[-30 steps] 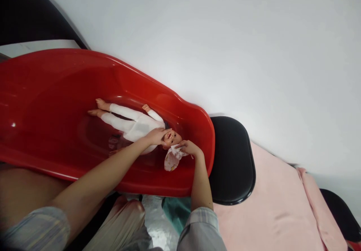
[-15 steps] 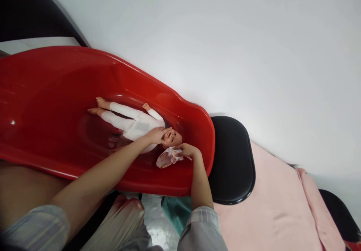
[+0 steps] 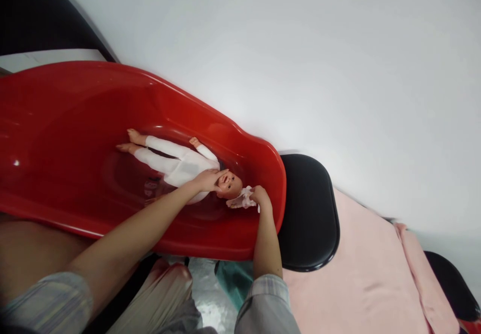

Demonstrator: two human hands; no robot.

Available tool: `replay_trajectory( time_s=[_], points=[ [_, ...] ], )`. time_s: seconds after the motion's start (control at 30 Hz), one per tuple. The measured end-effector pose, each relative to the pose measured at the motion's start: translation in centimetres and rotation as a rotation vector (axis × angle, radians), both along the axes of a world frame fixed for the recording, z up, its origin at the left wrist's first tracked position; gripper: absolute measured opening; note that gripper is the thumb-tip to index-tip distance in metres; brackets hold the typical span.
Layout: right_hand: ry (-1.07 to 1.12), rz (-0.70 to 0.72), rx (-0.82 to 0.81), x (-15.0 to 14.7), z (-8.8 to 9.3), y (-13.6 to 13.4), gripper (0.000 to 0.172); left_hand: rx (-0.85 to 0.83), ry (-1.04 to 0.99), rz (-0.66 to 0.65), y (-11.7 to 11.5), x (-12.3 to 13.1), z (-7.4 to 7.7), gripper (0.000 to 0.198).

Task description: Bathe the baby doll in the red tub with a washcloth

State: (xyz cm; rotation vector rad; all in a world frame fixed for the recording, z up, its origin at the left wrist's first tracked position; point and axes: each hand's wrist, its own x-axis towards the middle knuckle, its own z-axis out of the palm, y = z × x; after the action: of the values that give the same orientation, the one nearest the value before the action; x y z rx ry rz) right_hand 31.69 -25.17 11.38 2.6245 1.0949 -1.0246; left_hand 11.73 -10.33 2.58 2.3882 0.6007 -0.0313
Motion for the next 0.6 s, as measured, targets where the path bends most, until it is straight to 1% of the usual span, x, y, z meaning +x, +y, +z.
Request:
replay_trajectory(
  time_s=[0.03, 0.1, 0.2, 0.3, 0.37, 0.4, 0.47, 0.6],
  points=[
    [-0.005, -0.031, 0.067, -0.1, 0.3, 0.1, 0.050, 0.003, -0.001, -0.001, 0.0, 0.0, 0.0, 0.101],
    [0.038, -0.094, 0.200, -0.4, 0.7, 0.2, 0.061, 0.006, -0.004, -0.002, 0.0, -0.1, 0.0, 0.100],
    [0.161, -0.156, 0.337, -0.9, 1.1, 0.5, 0.069, 0.010, -0.014, -0.003, 0.0, -0.1, 0.1, 0.099],
    [0.295, -0.122, 0.412, -1.0, 1.1, 0.4, 0.074, 0.015, -0.015, -0.008, 0.0, -0.1, 0.1, 0.098],
    [0.390, -0.098, 0.471, -0.9, 0.7, 0.3, 0.078, 0.019, -0.010, -0.012, 0.0, -0.1, 0.2, 0.097],
    [0.409, -0.093, 0.487, -0.9, 0.5, 0.2, 0.080, 0.020, -0.007, -0.014, 0.0, -0.1, 0.3, 0.097],
    [0.380, -0.083, 0.480, -0.8, -0.1, 0.2, 0.084, 0.019, -0.003, -0.017, 0.0, -0.2, 0.6, 0.095],
    [0.256, -0.042, 0.381, -1.1, -1.0, 0.6, 0.093, 0.004, 0.002, -0.019, -0.1, -0.3, 1.2, 0.095]
  ],
)
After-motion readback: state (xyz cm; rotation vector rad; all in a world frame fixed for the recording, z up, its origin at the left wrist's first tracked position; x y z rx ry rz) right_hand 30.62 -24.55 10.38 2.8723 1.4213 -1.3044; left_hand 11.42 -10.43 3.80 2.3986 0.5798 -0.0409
